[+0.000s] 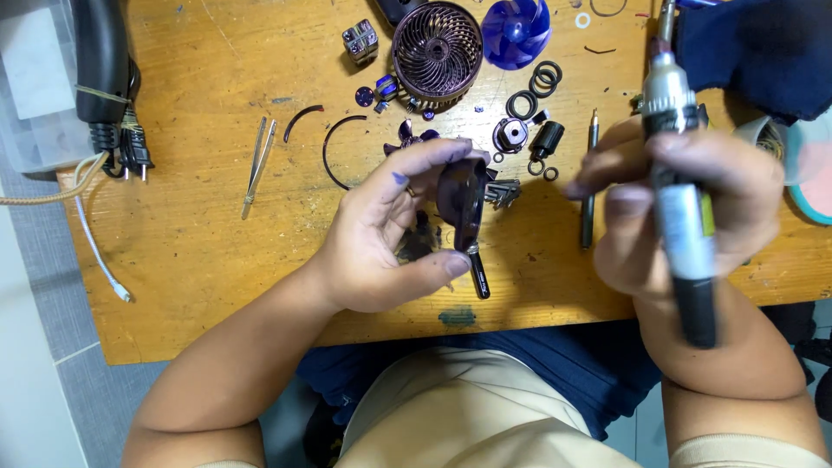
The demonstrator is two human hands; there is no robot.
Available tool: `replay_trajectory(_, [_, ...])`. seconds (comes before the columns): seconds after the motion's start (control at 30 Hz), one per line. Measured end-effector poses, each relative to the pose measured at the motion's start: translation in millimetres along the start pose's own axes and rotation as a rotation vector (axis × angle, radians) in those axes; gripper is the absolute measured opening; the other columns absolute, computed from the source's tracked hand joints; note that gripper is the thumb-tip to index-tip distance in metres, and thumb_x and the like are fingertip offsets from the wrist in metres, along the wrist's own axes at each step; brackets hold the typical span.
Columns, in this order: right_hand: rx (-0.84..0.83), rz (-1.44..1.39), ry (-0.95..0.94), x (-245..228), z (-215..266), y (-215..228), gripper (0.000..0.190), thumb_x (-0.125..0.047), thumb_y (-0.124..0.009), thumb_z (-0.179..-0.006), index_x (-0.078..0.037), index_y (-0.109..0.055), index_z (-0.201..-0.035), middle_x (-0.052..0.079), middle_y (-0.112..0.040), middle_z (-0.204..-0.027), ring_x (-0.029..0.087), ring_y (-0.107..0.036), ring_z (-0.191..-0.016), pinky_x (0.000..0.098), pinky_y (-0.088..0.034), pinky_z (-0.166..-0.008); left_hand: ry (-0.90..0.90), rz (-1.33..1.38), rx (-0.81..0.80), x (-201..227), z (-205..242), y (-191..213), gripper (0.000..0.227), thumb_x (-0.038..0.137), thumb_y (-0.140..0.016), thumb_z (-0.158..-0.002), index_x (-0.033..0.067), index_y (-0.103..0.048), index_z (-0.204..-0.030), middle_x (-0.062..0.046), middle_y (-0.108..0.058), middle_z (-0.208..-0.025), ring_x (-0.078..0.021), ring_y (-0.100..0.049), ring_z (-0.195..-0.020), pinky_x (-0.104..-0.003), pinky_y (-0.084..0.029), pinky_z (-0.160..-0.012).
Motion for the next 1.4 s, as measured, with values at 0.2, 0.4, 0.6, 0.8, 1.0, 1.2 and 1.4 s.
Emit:
replay_trajectory(0.2, [-0.186,0.044,0.121,12,-9,3,0.049,-0.031,-0.060,-0.121,0.016,-0.060,-0.135,0.031,-0.066,-0.117,0.047,-0.073,-0.101,0.0566,-0.057,-0.097,-0.019,-0.068,0.064,-4,-3,7,0.087,0.019,-0.095,-0.096,-0.0029,-0.050,-0.167,-0.016,-0.071,-0.144,-0.0219,-0.073,-0.129,-0.033,-0.060,-0.119])
replay_trajectory(0.4, [-0.465,0.070,0.091,-12,-21,-16,0.046,-0.028,-0.062,-0.114,0.015,-0.066,-0.127,0.028,-0.072,-0.102,0.042,-0.071,-0.091,0.0457,-0.058,-0.084,-0.007,-0.104,0.038,-4,-1,6,0.090,0.013,-0.098,-0.095,0.0005,-0.050,-0.169,-0.017,-0.064,-0.164,-0.0226,-0.067,-0.150,-0.036,-0.057,-0.135])
replay_trajectory(0.6, [-0.471,0.055,0.112,-14,-21,-18,0.044,-0.030,-0.061,-0.113,0.013,-0.066,-0.124,0.027,-0.074,-0.103,0.039,-0.069,-0.086,0.0445,-0.056,-0.080,-0.155,-0.571,0.009,17,-10,7,0.083,0.038,-0.094,-0.099,0.0043,-0.057,-0.166,-0.019,-0.072,-0.160,-0.0319,-0.075,-0.149,-0.043,-0.057,-0.135])
replay_trajectory(0.8, [-0.496,0.102,0.141,-15,-20,-23,0.043,-0.031,-0.064,-0.114,0.011,-0.070,-0.123,0.023,-0.075,-0.101,0.036,-0.068,-0.087,0.0436,-0.056,-0.082,-0.160,-0.570,-0.013,19,-10,3,0.082,0.038,-0.093,-0.101,0.0036,-0.057,-0.166,-0.021,-0.069,-0.160,-0.0332,-0.074,-0.149,-0.042,-0.057,-0.136])
replay_trajectory(1.0, [-0.575,0.142,0.149,-14,-19,-27,0.040,-0.031,-0.066,-0.115,0.007,-0.070,-0.128,0.020,-0.073,-0.101,0.036,-0.064,-0.087,0.0475,-0.049,-0.085,-0.181,-0.595,-0.038,19,-11,1,0.080,0.035,-0.094,-0.102,0.0034,-0.056,-0.165,-0.021,-0.070,-0.158,-0.0346,-0.074,-0.147,-0.044,-0.057,-0.135])
replay_trajectory(1.2, [-0.633,0.165,0.188,-13,-19,-29,0.041,-0.032,-0.063,-0.117,0.006,-0.069,-0.131,0.021,-0.070,-0.102,0.038,-0.062,-0.087,0.0493,-0.049,-0.084,-0.181,-0.606,-0.053,19,-12,0,0.080,0.031,-0.095,-0.103,0.0026,-0.055,-0.166,-0.021,-0.071,-0.156,-0.0347,-0.074,-0.146,-0.044,-0.057,-0.133])
replay_trajectory(1.4, [-0.668,0.134,0.203,-14,-20,-31,0.038,-0.030,-0.067,-0.115,0.005,-0.073,-0.126,0.018,-0.071,-0.100,0.036,-0.064,-0.085,0.0494,-0.048,-0.083,-0.178,-0.590,-0.061,15,-11,2,0.081,0.031,-0.096,-0.104,0.0031,-0.054,-0.167,-0.021,-0.069,-0.160,-0.0350,-0.072,-0.151,-0.045,-0.055,-0.137])
Point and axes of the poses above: each hand's wrist, its own z-axis away from the middle knuckle, its own y-axis out of the back of the hand, x = y × z, the point moved 6 cm from there along -z, towards the middle knuckle
